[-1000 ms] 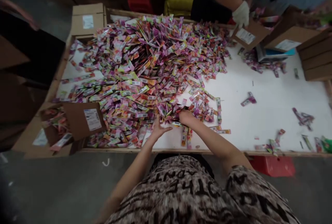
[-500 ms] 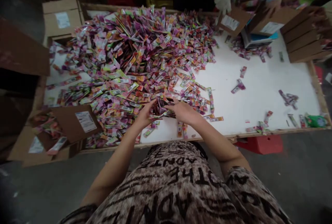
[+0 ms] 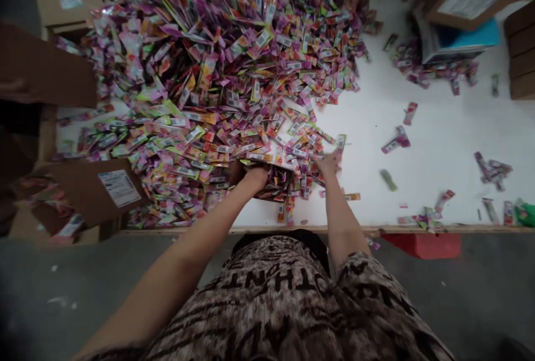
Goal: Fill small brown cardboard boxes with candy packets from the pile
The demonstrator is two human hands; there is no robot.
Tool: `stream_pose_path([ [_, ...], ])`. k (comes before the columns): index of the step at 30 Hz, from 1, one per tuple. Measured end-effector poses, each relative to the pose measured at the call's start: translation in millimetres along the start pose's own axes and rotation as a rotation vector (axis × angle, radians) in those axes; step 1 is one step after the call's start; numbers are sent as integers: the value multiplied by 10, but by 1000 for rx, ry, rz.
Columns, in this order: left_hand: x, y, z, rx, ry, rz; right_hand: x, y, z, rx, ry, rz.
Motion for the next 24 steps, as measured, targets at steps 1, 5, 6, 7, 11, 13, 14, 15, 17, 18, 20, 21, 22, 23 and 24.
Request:
stream_pose_path([
  [1,5,-52,-51,0,4,15,182,9,-152,26,23,35],
  [5,76,-117,-85,31,3,50,593,175,-501,85,22,281],
  [6,96,-95,-50,47,0,48,577,206,-483,92,-2,339],
  [7,114,-58,3,63,-2,41,522,228,-417,98,-27,371],
  [11,147,238,418,17,59,-159,320,415,298,-71,-141,402],
  [13,205,443,702,-135,165,-265,443,734,731,-227,-223,512],
  [14,268,544,832,-240,235,-276,567,953,887,-287,-246,594],
  [15,354,637,934,-348,307,-254,723,1191,972,-318,-242,684],
  [17,567,780,1018,-522,449,-156,1090,1644,882,-253,-119,873],
  [18,676,825,993,-566,515,-98,1278,1823,707,-151,-4,969],
  [20,866,866,829,-565,648,6,1589,2031,202,115,276,1113],
  [21,942,873,706,-532,717,56,1701,2051,-58,229,406,1145],
  [22,1003,878,570,-486,780,105,1791,2019,-283,304,509,1147],
  [23,1049,885,431,-434,836,150,1864,1948,-456,338,576,1123],
  [24,1083,896,299,-387,889,196,1921,1858,-571,352,611,1085],
])
Point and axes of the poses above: each hand's wrist, its own y-axis away from the middle knuckle, its own z-axis out of the back of the hand, x = y × z, the point moved 4 cm from there along -y, towards the middle knuckle, and after that the axes turned 4 degrees about -y, right-handed, at the moved point
